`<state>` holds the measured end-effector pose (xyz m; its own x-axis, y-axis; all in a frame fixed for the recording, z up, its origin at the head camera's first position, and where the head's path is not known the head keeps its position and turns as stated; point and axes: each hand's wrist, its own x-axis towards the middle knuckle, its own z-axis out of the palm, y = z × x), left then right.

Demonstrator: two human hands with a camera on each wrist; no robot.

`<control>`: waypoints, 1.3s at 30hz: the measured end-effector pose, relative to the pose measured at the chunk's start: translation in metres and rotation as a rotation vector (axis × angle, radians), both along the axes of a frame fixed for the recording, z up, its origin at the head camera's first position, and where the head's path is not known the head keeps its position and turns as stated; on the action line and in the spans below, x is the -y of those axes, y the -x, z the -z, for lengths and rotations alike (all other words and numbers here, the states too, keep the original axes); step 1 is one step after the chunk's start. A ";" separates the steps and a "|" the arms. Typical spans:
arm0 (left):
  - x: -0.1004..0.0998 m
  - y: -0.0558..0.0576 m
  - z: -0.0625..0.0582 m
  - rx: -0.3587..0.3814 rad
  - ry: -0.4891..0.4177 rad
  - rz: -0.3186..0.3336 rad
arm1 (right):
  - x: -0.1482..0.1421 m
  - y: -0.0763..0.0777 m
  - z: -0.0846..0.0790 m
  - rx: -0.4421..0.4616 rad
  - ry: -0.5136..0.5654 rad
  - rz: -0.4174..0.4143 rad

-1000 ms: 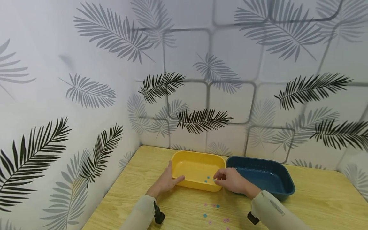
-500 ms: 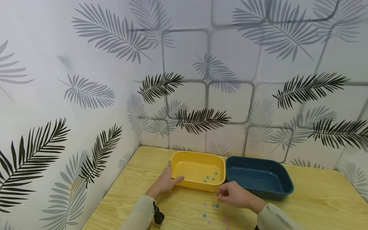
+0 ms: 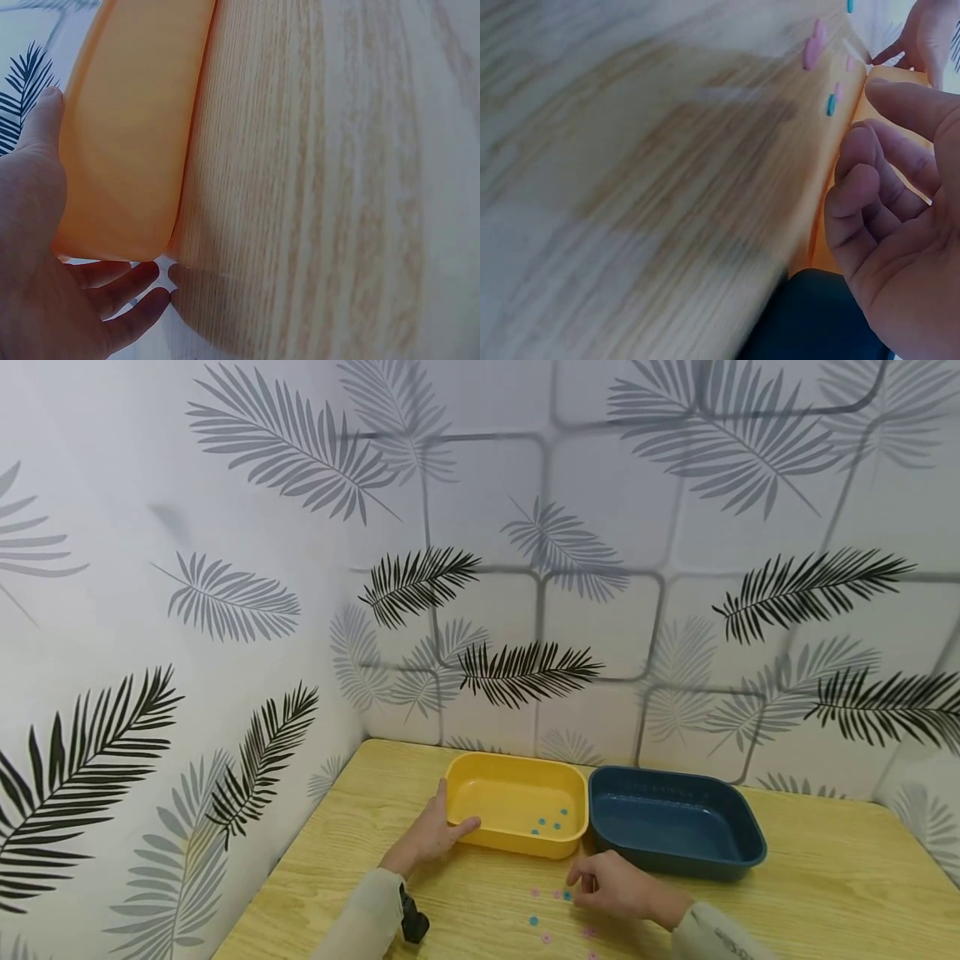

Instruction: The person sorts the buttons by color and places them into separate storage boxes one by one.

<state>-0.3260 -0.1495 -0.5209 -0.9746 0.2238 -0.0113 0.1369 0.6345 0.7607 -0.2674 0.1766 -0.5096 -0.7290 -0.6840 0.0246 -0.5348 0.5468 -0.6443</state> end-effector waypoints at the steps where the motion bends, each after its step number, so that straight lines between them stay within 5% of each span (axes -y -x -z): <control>1: 0.000 0.000 -0.001 -0.001 0.002 0.001 | 0.000 0.000 0.000 -0.006 0.001 -0.005; 21: 0.000 -0.003 -0.004 -0.007 0.025 -0.001 | 0.009 0.012 0.008 0.069 -0.056 -0.003; 39: 0.001 -0.002 -0.002 -0.016 0.014 0.004 | 0.012 0.012 0.009 0.052 0.000 -0.044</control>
